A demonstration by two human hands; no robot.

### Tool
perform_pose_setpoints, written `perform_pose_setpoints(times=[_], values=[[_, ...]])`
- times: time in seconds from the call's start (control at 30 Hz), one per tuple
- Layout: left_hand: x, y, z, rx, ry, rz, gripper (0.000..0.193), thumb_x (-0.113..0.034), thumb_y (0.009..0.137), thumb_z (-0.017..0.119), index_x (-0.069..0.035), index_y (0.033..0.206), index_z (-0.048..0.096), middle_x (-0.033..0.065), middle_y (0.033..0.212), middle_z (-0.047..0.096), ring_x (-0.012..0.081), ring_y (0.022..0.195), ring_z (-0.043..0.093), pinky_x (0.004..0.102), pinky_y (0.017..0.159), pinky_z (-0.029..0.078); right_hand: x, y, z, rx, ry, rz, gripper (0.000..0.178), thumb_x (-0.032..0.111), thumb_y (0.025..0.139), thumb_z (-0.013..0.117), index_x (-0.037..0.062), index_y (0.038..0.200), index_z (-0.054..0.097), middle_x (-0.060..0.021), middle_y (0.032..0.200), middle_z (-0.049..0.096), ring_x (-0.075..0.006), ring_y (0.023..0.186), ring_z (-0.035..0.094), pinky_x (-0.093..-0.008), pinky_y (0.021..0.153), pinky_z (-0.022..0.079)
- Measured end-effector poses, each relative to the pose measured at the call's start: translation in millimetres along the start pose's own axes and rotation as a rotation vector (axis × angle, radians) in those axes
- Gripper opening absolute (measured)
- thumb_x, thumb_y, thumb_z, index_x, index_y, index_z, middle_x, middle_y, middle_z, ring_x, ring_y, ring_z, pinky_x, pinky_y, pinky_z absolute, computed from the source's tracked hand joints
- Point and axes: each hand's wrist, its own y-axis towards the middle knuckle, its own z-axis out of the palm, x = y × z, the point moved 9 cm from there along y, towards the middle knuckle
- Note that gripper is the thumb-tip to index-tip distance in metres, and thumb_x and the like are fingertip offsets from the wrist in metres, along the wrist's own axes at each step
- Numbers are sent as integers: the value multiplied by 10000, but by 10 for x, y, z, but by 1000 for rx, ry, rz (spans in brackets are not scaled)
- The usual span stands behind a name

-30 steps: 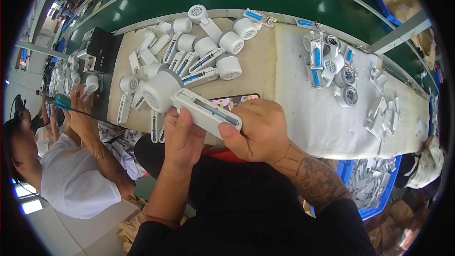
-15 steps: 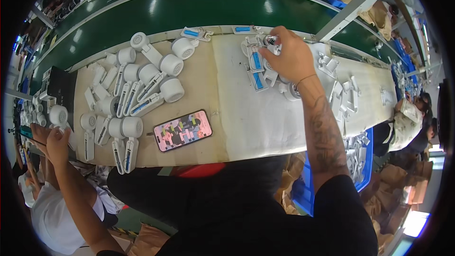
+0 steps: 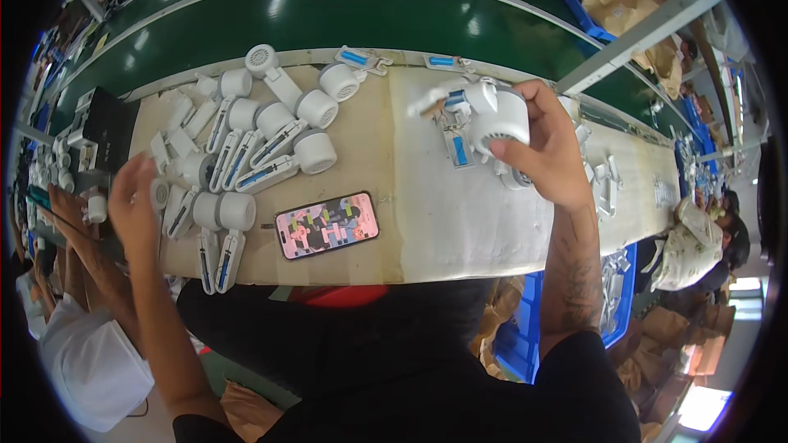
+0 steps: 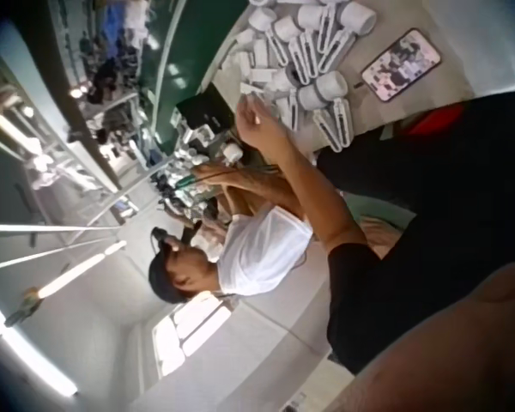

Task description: The person assembles handheld fans by attaching the fan head components to the handle casings and snapping the plastic housing covers into place by hand.

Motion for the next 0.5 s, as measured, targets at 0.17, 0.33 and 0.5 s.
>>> perform_pose_setpoints(times=[0.17,0.33,0.5], values=[[-1469,-1448,1931,716,-972,79,819,-360,889,728,8,1495,318,137,1456,494,200,1315,479,323,950,457,164,-69,493,75,262,5,578,-6,771,767,-10,1272,478,-72,1114,646,-127,1025,598,-286,911,468],[-1455,-1706,2275,640,-1061,-401,495,-231,997,618,-31,1407,427,110,1075,688,175,996,659,315,879,504,-14,-129,745,137,285,71,586,69,802,811,-13,1276,477,-82,1121,663,-137,1052,597,-294,948,450],[-1631,-1621,2085,796,-1166,-350,363,-212,1005,586,-18,1290,470,154,966,681,200,808,675,323,755,543,69,-103,646,103,307,-25,562,86,820,799,-33,1279,496,-97,1156,661,-142,1064,593,-300,971,436]])
